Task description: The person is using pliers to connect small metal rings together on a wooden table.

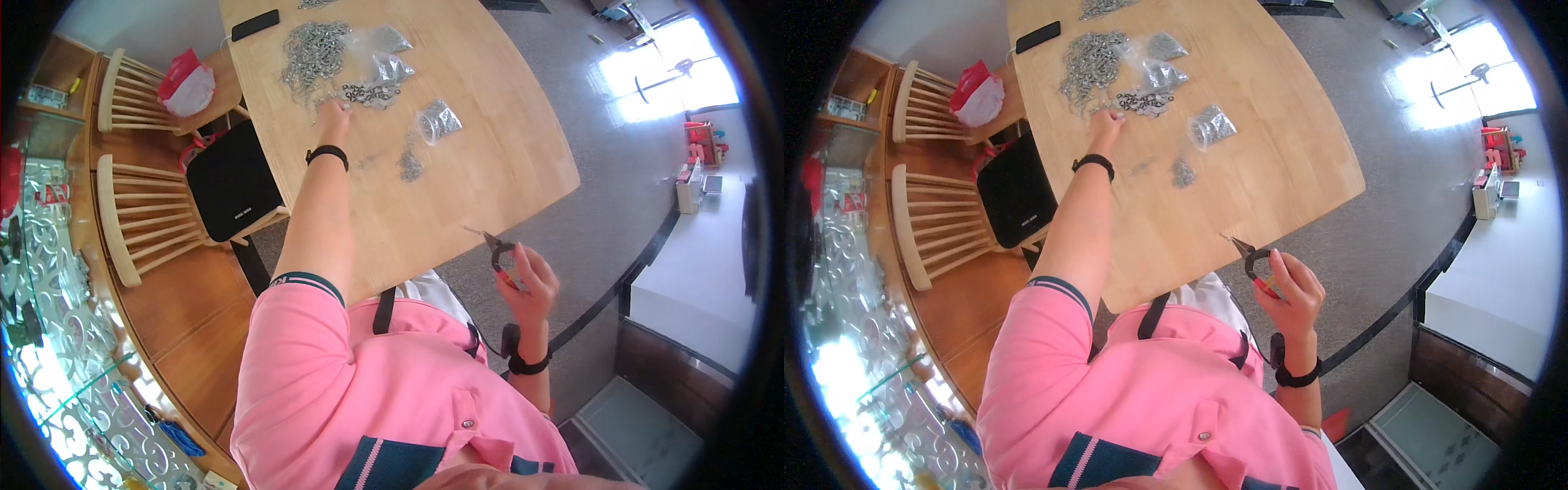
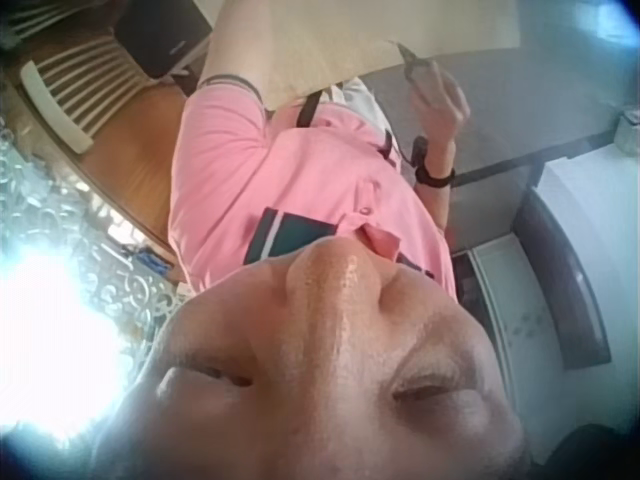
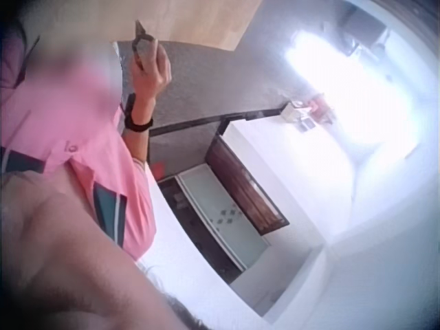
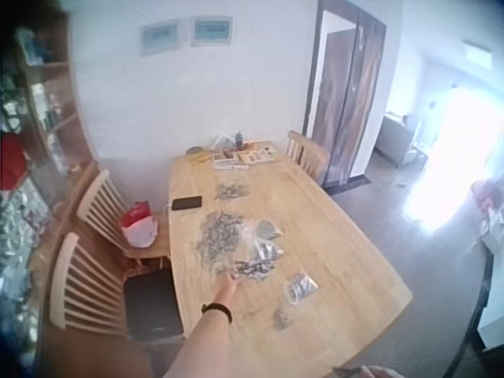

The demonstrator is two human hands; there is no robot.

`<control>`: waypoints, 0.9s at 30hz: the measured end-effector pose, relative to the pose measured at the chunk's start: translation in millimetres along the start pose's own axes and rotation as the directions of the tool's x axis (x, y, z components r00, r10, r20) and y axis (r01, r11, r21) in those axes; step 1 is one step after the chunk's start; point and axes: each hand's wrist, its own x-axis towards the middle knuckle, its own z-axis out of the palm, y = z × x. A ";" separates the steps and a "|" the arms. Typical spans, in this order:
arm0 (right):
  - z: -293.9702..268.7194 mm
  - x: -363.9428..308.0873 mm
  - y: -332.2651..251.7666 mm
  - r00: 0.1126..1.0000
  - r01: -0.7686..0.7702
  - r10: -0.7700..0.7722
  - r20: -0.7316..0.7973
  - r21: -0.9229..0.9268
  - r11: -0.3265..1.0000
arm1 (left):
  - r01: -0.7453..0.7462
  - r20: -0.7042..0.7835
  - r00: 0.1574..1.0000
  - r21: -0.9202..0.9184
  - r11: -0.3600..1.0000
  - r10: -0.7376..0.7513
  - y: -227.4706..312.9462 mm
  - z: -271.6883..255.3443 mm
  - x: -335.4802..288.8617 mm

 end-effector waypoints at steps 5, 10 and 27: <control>6.0 12.0 -3.3 0.997 0.071 -0.071 -0.008 0.047 0.996 | 0.076 0.125 0.991 -0.173 0.982 -0.055 10.6 -31.9 -20.1; 10.0 28.9 -8.5 0.991 0.135 -0.135 -0.013 0.067 0.989 | 0.098 0.315 0.927 -0.727 0.680 0.202 93.4 -110.6 -120.0; 43.2 81.9 -65.2 0.928 0.334 -0.372 0.030 0.378 0.863 | -0.004 -0.047 0.997 -0.784 0.621 -0.053 171.1 -262.9 -288.0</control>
